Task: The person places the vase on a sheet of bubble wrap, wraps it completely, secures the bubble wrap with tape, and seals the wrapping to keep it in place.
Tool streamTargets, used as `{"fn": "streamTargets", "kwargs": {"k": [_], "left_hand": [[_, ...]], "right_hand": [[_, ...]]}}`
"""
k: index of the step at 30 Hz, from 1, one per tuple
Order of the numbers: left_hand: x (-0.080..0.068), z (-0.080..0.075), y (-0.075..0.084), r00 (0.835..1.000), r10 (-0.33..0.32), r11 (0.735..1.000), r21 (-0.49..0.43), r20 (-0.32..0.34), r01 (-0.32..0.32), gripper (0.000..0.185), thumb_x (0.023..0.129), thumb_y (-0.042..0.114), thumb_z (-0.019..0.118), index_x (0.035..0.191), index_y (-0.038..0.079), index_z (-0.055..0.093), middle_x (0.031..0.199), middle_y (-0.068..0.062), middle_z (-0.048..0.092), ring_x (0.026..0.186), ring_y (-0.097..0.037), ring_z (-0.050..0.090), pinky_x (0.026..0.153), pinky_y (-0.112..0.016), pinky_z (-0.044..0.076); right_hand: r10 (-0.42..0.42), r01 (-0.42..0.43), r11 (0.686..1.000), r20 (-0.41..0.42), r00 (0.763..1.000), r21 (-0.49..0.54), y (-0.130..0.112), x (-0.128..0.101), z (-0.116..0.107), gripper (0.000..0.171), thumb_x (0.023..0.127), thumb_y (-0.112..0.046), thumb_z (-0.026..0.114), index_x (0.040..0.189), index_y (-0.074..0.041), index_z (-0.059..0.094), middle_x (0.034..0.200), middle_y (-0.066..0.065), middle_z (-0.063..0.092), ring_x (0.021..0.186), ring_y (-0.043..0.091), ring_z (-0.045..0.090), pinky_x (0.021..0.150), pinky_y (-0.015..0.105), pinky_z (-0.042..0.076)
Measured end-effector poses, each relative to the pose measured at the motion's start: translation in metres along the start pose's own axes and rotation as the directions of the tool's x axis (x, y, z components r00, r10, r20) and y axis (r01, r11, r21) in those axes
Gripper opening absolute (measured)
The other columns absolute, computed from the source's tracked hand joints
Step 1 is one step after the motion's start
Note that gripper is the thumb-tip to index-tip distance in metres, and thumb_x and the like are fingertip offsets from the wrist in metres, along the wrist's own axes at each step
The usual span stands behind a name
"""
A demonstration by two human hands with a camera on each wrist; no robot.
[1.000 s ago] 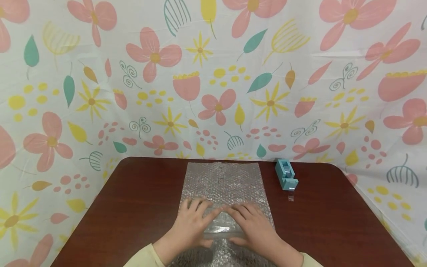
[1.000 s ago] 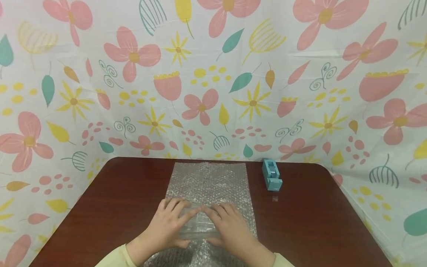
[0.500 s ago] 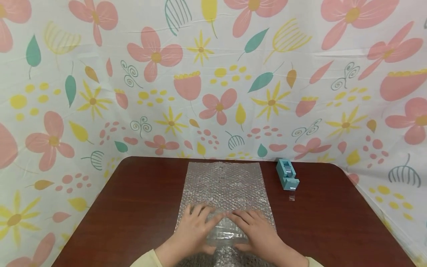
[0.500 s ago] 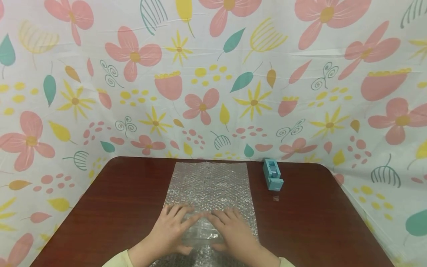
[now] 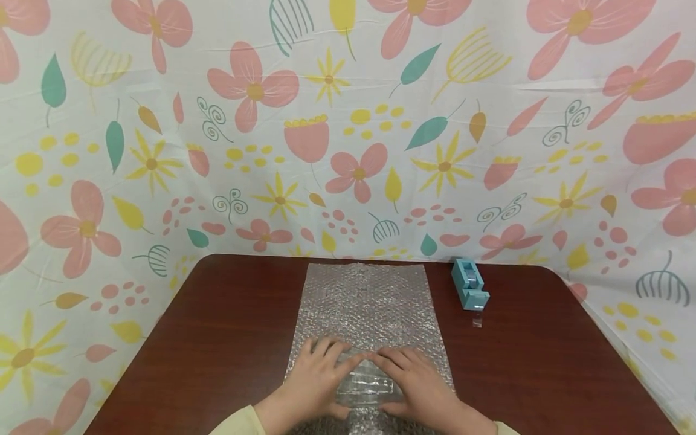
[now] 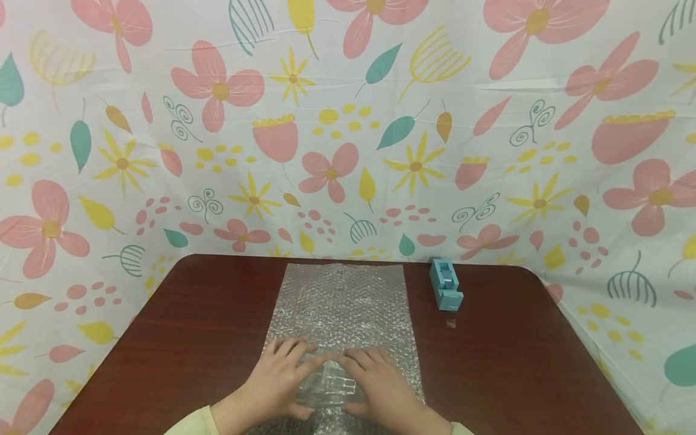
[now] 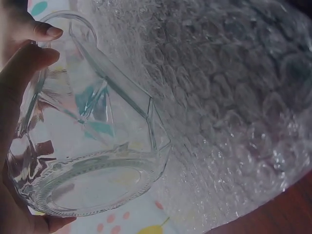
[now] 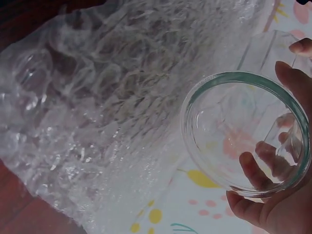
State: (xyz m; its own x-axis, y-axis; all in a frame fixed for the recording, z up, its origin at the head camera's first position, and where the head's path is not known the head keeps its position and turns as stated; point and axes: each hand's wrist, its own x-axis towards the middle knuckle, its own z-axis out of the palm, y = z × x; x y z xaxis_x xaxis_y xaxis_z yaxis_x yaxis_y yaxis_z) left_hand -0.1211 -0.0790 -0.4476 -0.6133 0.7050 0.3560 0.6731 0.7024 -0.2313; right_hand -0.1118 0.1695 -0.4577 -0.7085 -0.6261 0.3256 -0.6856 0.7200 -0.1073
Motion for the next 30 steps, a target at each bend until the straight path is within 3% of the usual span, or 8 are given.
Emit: {"fn": "streamTargets", "kwargs": {"k": [8, 14, 25, 30], "left_hand": [[0.002, 0.0, 0.003, 0.999, -0.044, 0.999, -0.009, 0.025, 0.044, 0.094, 0.058, 0.075, 0.084, 0.139, 0.033, 0.06, 0.126, 0.005, 0.067, 0.116, -0.017, 0.062, 0.088, -0.04, 0.055], [0.003, -0.002, 0.005, 0.994, -0.078, 0.996, -0.036, 0.079, 0.081, 0.093, 0.061, 0.077, 0.082, 0.14, 0.033, 0.06, 0.127, 0.004, 0.067, 0.117, -0.018, 0.062, 0.088, -0.04, 0.055], [0.009, -0.006, -0.003, 0.98, -0.045, 0.996, -0.068, 0.193, 0.059, 0.093, 0.063, 0.075, 0.082, 0.144, 0.036, 0.056, 0.13, 0.005, 0.065, 0.117, -0.016, 0.061, 0.087, -0.039, 0.055], [0.011, -0.004, -0.007, 0.982, -0.032, 0.995, -0.083, 0.184, 0.048, 0.093, 0.064, 0.073, 0.083, 0.144, 0.035, 0.056, 0.132, 0.005, 0.064, 0.119, -0.017, 0.061, 0.09, -0.041, 0.056]], "right_hand": [[-0.001, -0.01, 0.996, 0.118, 0.993, 0.093, 0.008, 0.007, -0.007, 0.083, 0.077, -0.049, 0.087, 0.149, -0.024, 0.053, 0.133, -0.001, 0.067, 0.113, 0.021, 0.066, 0.092, 0.045, 0.057], [-0.014, -0.014, 0.991, 0.203, 0.979, 0.136, 0.014, 0.012, -0.015, 0.079, 0.08, -0.048, 0.085, 0.149, -0.023, 0.054, 0.136, 0.002, 0.066, 0.117, 0.025, 0.066, 0.095, 0.05, 0.056], [0.044, -0.077, 0.986, 0.213, 0.976, 0.149, 0.013, 0.011, -0.007, 0.083, 0.078, -0.051, 0.086, 0.149, -0.023, 0.054, 0.136, 0.001, 0.066, 0.116, 0.023, 0.066, 0.094, 0.05, 0.056], [0.065, -0.094, 0.986, 0.208, 0.976, 0.136, 0.012, 0.013, -0.005, 0.082, 0.078, -0.049, 0.086, 0.149, -0.023, 0.053, 0.135, 0.0, 0.065, 0.115, 0.022, 0.065, 0.094, 0.049, 0.056]]}}
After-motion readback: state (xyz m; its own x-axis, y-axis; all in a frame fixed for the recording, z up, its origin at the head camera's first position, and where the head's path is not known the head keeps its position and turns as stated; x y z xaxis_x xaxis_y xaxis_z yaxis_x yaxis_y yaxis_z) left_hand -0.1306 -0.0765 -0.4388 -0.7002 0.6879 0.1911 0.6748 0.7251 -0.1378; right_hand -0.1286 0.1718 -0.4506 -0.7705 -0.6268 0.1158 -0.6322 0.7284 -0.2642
